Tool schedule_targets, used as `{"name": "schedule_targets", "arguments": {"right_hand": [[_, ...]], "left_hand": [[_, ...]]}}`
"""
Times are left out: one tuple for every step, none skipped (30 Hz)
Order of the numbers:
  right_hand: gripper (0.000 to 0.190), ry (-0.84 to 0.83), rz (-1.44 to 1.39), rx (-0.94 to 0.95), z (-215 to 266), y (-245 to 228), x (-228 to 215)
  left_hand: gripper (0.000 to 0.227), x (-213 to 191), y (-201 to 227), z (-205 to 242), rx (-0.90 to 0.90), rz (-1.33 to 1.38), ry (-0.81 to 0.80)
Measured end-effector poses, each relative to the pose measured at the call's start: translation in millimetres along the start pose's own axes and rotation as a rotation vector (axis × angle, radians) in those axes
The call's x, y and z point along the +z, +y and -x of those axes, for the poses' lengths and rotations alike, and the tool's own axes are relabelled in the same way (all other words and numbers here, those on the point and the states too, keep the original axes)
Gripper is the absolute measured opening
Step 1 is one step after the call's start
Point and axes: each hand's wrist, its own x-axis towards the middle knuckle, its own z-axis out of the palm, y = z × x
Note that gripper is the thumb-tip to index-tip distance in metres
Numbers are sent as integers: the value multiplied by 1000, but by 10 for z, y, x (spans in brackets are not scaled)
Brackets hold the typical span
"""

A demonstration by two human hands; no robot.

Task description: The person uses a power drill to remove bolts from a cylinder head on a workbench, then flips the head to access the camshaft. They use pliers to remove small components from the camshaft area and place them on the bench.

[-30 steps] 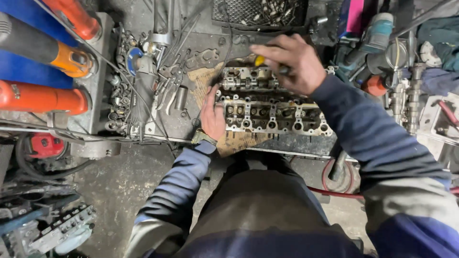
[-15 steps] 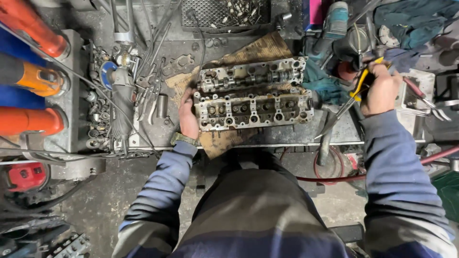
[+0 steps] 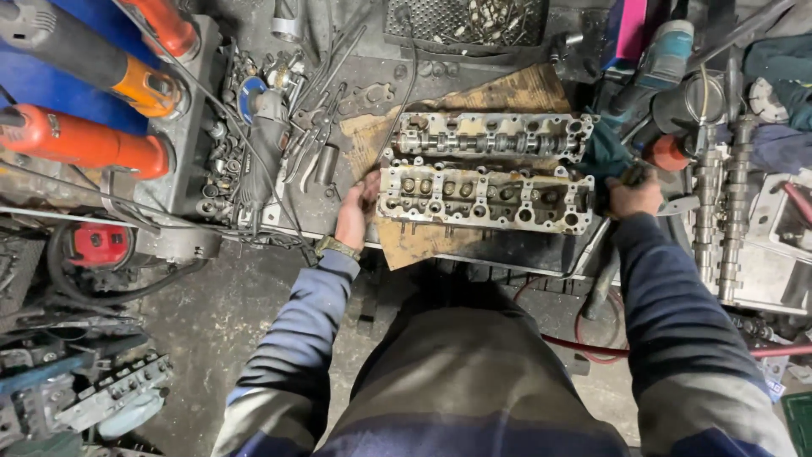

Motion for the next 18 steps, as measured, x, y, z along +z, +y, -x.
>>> {"name": "schedule_targets", "arguments": {"right_hand": [[60,-1,1,-5,-30,-79,31],[62,-32,17,46,9,-75,14],[66,-63,33,98,42,-67,-5],[66,-55,38,105,108,-60,-12],[63,-28,56,15,172,-56,-23],[62,-1,72,-78,203,-77,-25],[62,9,74,-75,383,-207,-160],[54,129,71,-231,574,-357,-260],[48,248,68,-387,765,-509,-355],[48,250,65,-383,876,-659,-514],[38,50,-61,-371,986,-807,-672],[48,-153,-189,-353,1123,-944,-822],[48,-154,-194,-347,1137,-1082,-881],[52,-292,-151,-306,1163,-1210,-949],[57,-430,-108,-265,1188,-1342,-1019],[57,-424,-114,-266,1011,-1338,-949],[61,-575,-109,-281,836,-1340,-880],[69,-731,-102,-294,683,-1339,-801]], "left_hand": [[61,-103,-127,-106,3,4,2],[55,-185,-298,-182,-32,-33,116],[49,-259,-474,-258,-66,-71,228],[49,-166,-397,-179,-71,-71,218],[49,-72,-314,-99,-53,-77,235],[50,26,-212,-39,-31,-82,252],[50,11,-265,-81,-31,-81,242],[50,-30,-304,-113,-18,-71,262],[50,-73,-342,-149,-6,-61,281],[50,-78,-357,-149,-5,-66,279],[51,-84,-374,-151,14,-68,280],[52,-106,-396,-126,31,-73,282],[52,-62,-352,-98,30,-81,283],[55,-17,-316,-73,37,-99,281],[57,28,-276,-47,44,-117,280],[57,117,-211,3,51,-121,276],[58,202,-143,55,53,-99,288],[59,266,-90,137,52,-76,304]]}}
